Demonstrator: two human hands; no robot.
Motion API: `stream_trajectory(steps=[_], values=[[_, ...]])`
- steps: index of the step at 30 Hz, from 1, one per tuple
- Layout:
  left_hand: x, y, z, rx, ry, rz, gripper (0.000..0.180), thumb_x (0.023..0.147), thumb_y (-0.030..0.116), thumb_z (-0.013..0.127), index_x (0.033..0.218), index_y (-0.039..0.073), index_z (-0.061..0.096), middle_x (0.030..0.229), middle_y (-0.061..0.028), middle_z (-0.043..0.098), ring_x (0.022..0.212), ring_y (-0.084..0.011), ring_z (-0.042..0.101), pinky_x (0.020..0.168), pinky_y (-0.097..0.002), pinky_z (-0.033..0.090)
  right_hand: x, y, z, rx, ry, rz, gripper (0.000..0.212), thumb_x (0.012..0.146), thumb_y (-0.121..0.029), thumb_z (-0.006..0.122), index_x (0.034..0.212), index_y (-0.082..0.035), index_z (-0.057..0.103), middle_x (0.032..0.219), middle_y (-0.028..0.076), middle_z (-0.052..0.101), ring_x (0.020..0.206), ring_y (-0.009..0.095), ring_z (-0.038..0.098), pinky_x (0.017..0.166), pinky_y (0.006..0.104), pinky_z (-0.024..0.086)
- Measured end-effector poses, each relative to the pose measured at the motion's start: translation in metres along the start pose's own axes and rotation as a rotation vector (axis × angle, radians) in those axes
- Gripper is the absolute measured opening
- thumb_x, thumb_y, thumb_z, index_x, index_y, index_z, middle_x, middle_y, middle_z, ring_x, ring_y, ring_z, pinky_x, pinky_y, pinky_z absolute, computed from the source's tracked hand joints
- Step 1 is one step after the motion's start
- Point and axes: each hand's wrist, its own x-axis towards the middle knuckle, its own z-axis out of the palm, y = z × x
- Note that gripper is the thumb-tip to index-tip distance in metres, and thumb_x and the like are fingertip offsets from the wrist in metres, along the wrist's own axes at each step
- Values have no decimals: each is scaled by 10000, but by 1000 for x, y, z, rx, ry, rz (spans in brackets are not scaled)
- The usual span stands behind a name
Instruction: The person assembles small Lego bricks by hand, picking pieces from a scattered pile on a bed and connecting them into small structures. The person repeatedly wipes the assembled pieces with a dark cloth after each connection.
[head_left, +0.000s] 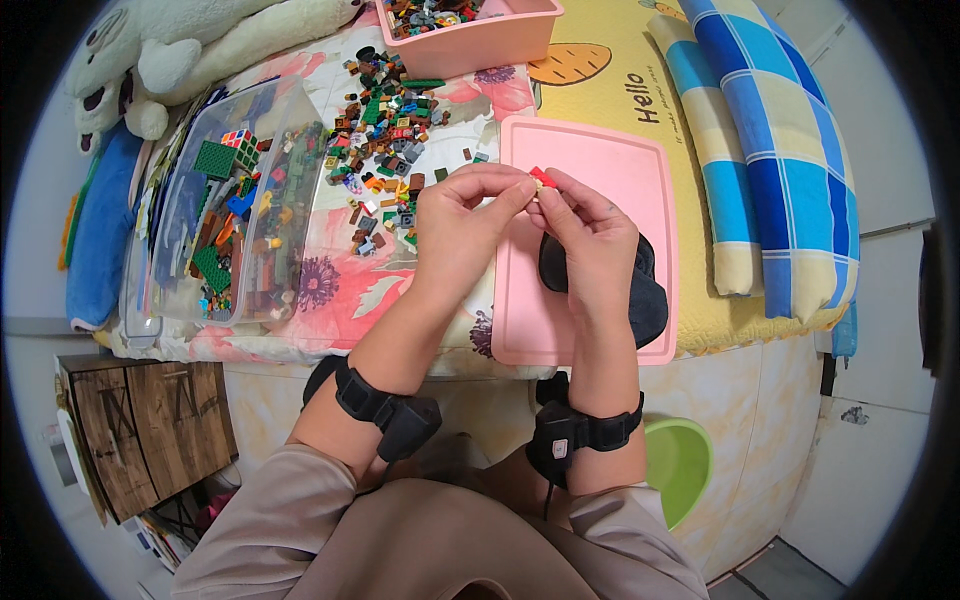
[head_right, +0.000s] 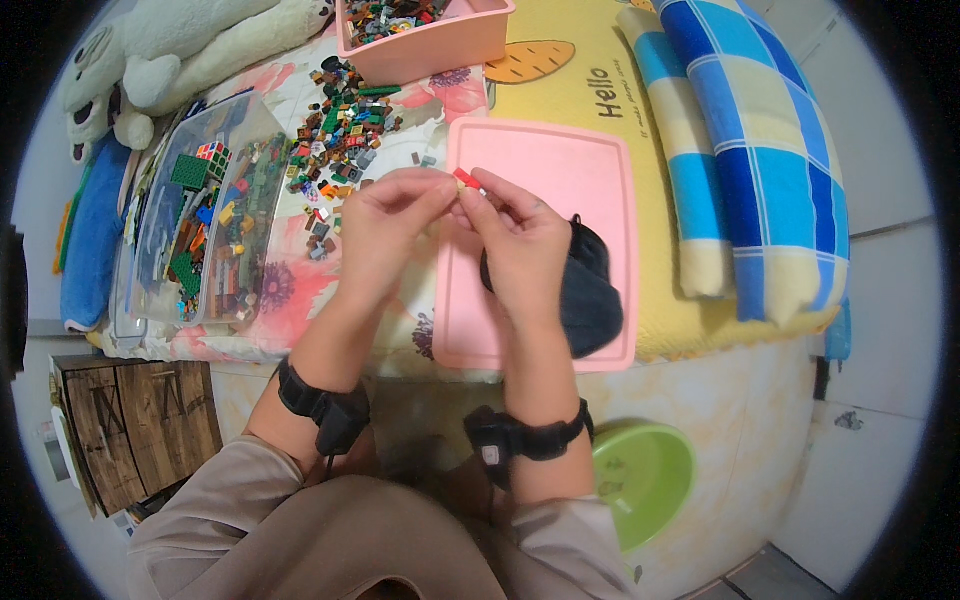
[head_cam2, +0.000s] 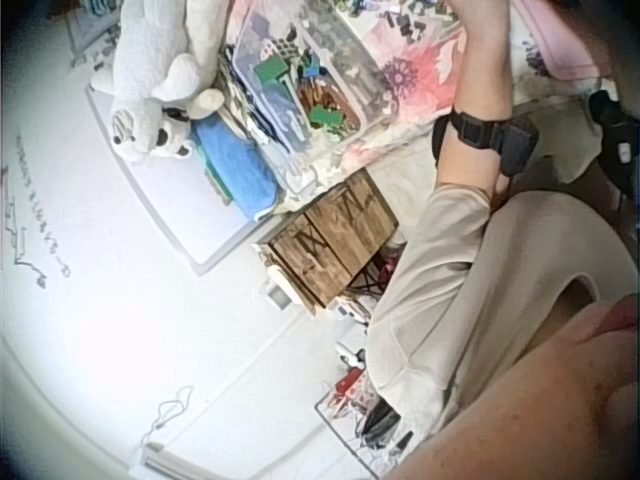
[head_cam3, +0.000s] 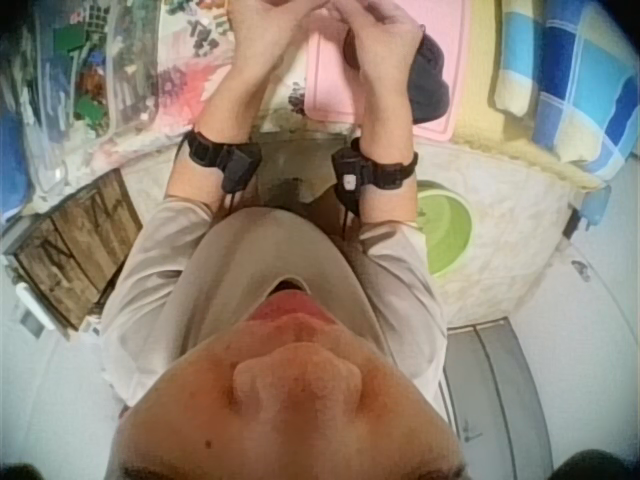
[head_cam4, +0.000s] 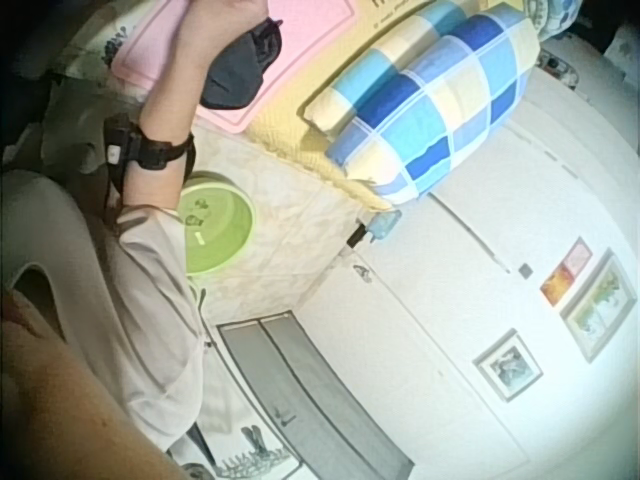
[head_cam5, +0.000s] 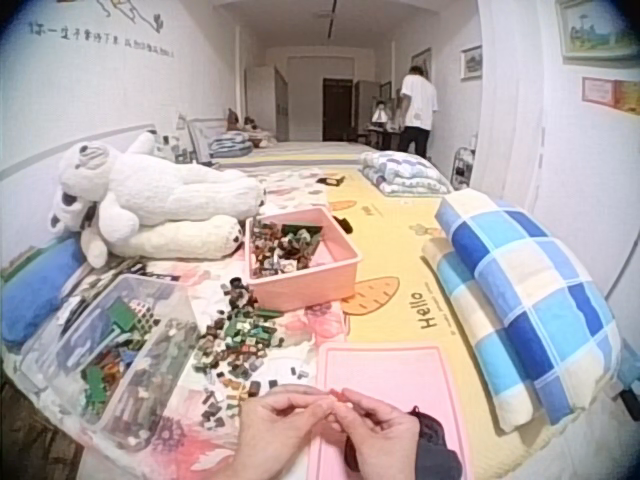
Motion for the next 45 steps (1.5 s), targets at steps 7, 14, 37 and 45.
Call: stream_trajectory(steps=[7,14,37,45], values=[[-2,12,3,-265,2,-156,193,964,86,648,1092,-45,708,1045,-102,710,939,-143,677,845,-297,582,-2,-5,-3,126,-21,-5,312,902,-4,709,1191,98,648,1000,131,715,842,148,696,779,244,578],[-3,9,5,-270,-103,-99,176,921,68,712,1038,-63,717,878,-89,717,759,-110,665,716,-239,559,-3,-1,-4,166,-37,-35,306,880,10,728,1161,108,656,971,136,721,819,149,696,776,243,573],[45,-7,-100,970,242,130,204,808,135,740,977,22,749,925,-171,719,822,-332,687,757,-407,539,3,-15,-27,81,102,62,355,947,-5,627,1276,119,580,1163,191,669,1021,247,694,880,286,579],[57,-52,-50,1139,-61,308,281,815,145,736,1090,94,723,1099,-100,680,1130,-314,582,1111,-645,283,0,-15,-26,108,75,73,343,951,-1,623,1269,121,584,1152,184,667,998,241,696,871,286,582]])
